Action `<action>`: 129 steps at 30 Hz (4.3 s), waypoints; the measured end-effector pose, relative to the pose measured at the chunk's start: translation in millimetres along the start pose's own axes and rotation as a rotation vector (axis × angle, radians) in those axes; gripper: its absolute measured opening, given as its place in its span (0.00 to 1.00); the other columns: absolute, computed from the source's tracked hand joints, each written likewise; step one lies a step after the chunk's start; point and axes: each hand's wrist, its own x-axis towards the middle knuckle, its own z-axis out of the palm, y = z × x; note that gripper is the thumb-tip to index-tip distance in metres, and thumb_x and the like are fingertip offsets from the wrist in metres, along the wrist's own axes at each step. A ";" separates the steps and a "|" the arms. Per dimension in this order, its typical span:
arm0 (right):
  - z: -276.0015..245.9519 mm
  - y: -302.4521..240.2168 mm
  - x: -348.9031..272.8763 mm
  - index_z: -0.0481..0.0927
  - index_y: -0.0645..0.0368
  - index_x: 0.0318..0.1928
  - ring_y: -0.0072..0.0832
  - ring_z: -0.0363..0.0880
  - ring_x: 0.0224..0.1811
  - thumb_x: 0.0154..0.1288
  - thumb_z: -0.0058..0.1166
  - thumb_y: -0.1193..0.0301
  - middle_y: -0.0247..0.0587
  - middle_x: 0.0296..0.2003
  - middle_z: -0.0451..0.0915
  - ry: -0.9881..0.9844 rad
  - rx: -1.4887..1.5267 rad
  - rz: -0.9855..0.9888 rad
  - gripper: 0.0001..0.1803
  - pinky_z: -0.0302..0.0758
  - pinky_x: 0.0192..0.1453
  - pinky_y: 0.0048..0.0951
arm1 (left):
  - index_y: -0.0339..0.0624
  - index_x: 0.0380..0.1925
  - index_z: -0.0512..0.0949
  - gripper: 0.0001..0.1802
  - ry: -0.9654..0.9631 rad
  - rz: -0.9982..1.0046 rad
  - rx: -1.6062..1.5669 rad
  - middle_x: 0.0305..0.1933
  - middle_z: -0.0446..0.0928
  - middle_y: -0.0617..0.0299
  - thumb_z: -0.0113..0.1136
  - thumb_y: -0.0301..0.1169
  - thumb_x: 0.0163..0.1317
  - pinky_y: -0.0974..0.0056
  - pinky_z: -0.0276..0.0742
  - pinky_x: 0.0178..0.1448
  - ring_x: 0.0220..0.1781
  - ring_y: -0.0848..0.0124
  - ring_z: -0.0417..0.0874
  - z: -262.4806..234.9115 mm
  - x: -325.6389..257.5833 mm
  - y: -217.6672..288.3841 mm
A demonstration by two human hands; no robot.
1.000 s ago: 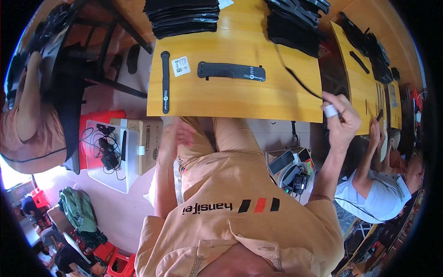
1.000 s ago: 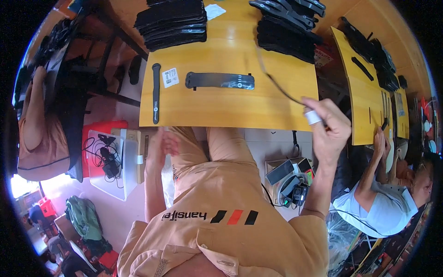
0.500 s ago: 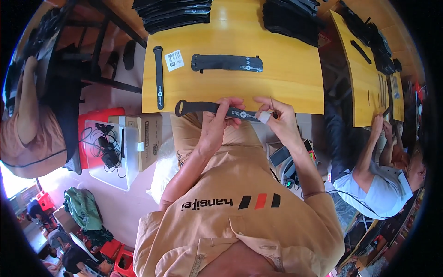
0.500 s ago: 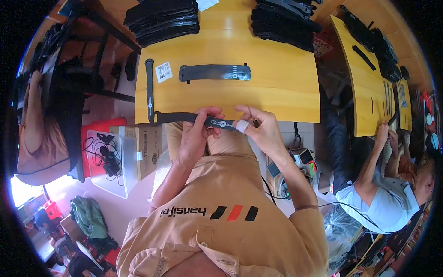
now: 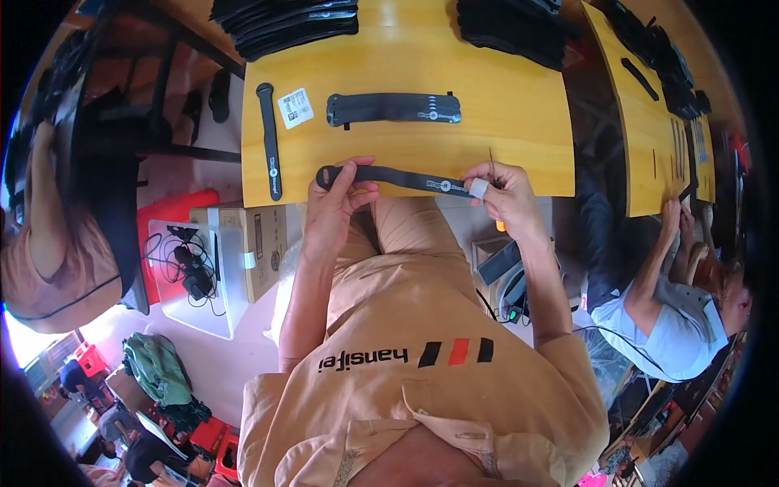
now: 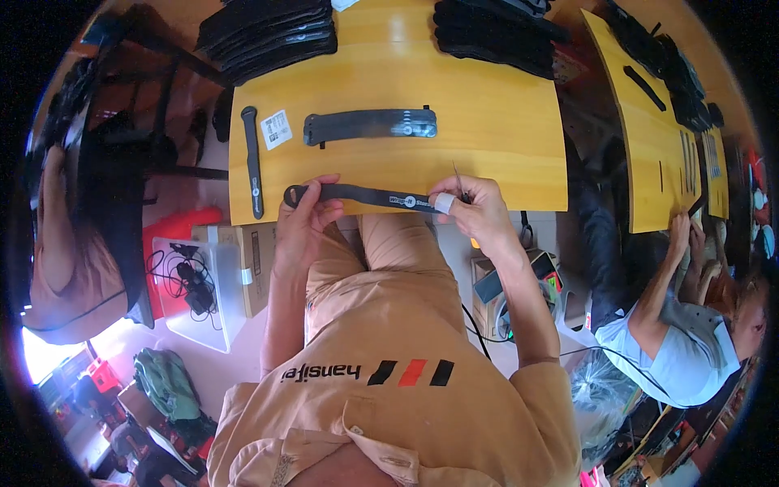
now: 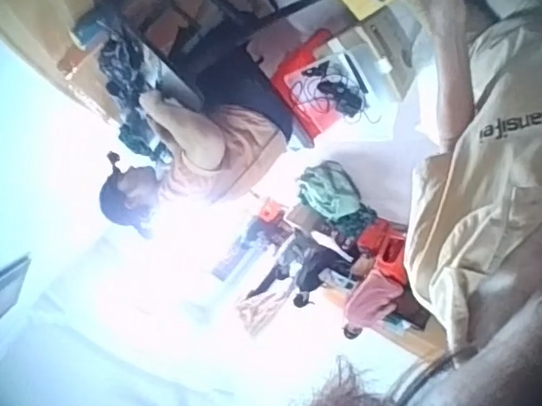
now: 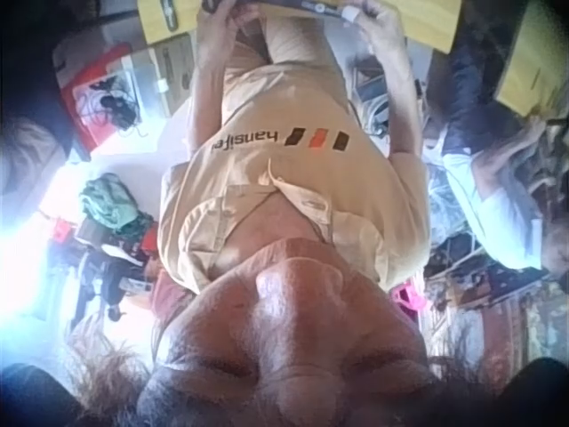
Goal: Assembling plastic clips and fasteners onto black straps at a manufacturing workbench.
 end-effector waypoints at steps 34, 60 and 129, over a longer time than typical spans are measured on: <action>0.8 18.4 14.9 0.76 0.63 0.43 0.10 0.56 0.09 0.61 0.49 0.67 0.35 0.26 0.73 0.046 0.375 -0.012 0.14 0.49 0.12 0.13 | 0.32 0.39 0.74 0.13 0.038 0.068 0.014 0.42 0.76 0.52 0.46 0.31 0.65 0.70 0.81 0.36 0.32 0.73 0.80 16.6 -1.6 10.8; 3.1 31.5 83.0 0.79 0.63 0.29 0.11 0.59 0.18 0.56 0.54 0.75 0.23 0.17 0.68 0.344 -0.062 -0.208 0.04 0.56 0.19 0.17 | 0.34 0.30 0.78 0.05 0.267 0.228 0.545 0.22 0.76 0.66 0.60 0.24 0.54 0.79 0.67 0.24 0.20 0.82 0.72 -26.1 73.8 15.7; 18.4 21.5 95.6 0.76 0.62 0.26 0.44 0.75 0.22 0.51 0.55 0.71 0.49 0.19 0.75 0.581 -0.624 -0.295 0.06 0.70 0.29 0.39 | 0.32 0.27 0.75 0.05 0.322 0.285 0.603 0.20 0.72 0.64 0.60 0.22 0.52 0.77 0.66 0.18 0.16 0.81 0.70 -21.2 93.5 8.2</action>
